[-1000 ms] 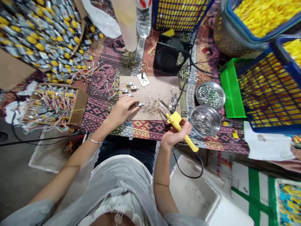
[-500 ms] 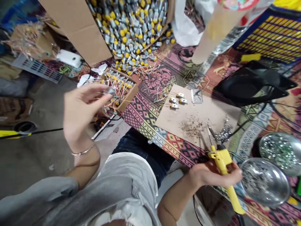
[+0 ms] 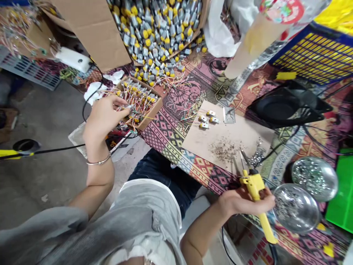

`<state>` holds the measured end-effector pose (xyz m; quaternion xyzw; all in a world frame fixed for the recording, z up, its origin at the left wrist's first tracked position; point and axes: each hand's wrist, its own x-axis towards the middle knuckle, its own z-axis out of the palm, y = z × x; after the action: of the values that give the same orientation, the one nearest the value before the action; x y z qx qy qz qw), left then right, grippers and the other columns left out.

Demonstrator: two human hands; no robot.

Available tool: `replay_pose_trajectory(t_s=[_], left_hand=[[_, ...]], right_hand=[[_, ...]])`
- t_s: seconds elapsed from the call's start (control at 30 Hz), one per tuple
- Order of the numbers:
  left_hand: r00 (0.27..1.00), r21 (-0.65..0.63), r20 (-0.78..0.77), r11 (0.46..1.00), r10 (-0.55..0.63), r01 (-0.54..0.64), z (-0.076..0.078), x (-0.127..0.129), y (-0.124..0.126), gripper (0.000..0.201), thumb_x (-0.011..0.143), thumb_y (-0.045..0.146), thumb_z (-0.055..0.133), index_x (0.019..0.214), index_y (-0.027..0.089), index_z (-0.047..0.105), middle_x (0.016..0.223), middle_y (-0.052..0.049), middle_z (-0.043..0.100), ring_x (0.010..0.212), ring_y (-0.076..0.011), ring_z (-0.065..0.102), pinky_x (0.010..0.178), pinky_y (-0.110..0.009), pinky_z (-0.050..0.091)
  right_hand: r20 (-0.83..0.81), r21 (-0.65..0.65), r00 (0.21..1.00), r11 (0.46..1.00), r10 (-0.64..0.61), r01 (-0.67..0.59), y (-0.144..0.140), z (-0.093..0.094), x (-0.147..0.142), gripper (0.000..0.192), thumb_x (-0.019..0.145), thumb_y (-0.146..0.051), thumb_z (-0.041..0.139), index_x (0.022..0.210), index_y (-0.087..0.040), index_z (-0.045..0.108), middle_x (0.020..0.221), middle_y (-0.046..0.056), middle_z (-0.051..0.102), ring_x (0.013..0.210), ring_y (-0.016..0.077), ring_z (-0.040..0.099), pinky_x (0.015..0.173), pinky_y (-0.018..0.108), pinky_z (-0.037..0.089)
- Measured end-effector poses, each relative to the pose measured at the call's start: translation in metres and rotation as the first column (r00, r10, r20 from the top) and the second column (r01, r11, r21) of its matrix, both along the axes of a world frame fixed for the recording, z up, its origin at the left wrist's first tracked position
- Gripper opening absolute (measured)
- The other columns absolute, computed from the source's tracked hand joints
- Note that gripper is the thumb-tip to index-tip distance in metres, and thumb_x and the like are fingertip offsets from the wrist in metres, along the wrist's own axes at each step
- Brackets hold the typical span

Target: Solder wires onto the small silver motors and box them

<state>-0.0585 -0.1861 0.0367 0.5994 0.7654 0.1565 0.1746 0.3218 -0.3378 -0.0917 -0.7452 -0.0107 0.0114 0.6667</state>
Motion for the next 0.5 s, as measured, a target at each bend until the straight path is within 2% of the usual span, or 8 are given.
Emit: replay_pose_trajectory(t_s=[0.03, 0.17, 0.33, 0.5], left_hand=[[1.0, 0.0, 0.002, 1.0, -0.01, 0.01, -0.001, 0.001, 0.0, 0.023, 0.089, 0.02, 0.07, 0.11, 0.015, 0.078, 0.119, -0.012, 0.08, 0.107, -0.0277, 0.074, 0.106, -0.042, 0.055], [1.0, 0.004, 0.015, 1.0, -0.009, 0.009, 0.002, -0.002, -0.002, 0.022, 0.088, 0.024, 0.073, 0.108, 0.016, 0.08, 0.11, -0.01, 0.082, 0.1, -0.0271, 0.074, 0.103, -0.043, 0.057], [0.998, 0.043, -0.027, 0.998, 0.049, -0.048, 0.015, -0.013, -0.002, 0.02, 0.09, 0.022, 0.073, 0.108, 0.017, 0.081, 0.112, -0.009, 0.082, 0.1, -0.0268, 0.074, 0.103, -0.045, 0.056], [0.994, -0.04, -0.111, 0.999, 0.012, -0.017, 0.012, -0.006, 0.003, 0.027, 0.093, 0.021, 0.07, 0.116, 0.01, 0.078, 0.113, -0.013, 0.079, 0.111, -0.0308, 0.071, 0.109, -0.051, 0.052]], right_hand=[[0.005, 0.019, 0.999, 0.999, -0.042, 0.041, 0.0, 0.0, -0.001, 0.029, 0.079, -0.06, 0.035, 0.085, -0.032, 0.041, 0.091, 0.005, 0.043, 0.1, 0.0274, 0.067, 0.083, 0.051, 0.065], [0.04, -0.062, 0.999, 0.998, -0.02, 0.022, 0.0, 0.002, -0.004, 0.03, 0.082, -0.062, 0.032, 0.083, -0.034, 0.042, 0.09, 0.006, 0.047, 0.103, 0.0296, 0.066, 0.086, 0.054, 0.064], [0.039, 0.047, 0.999, 0.999, -0.02, 0.019, 0.0, -0.001, -0.003, 0.029, 0.081, -0.061, 0.037, 0.083, -0.033, 0.045, 0.09, 0.004, 0.045, 0.1, 0.0283, 0.066, 0.09, 0.054, 0.063], [0.06, 0.106, 0.998, 0.994, 0.03, -0.036, -0.004, -0.008, 0.001, 0.035, 0.08, -0.067, 0.041, 0.085, -0.033, 0.045, 0.093, 0.004, 0.046, 0.1, 0.0282, 0.064, 0.084, 0.053, 0.064]])
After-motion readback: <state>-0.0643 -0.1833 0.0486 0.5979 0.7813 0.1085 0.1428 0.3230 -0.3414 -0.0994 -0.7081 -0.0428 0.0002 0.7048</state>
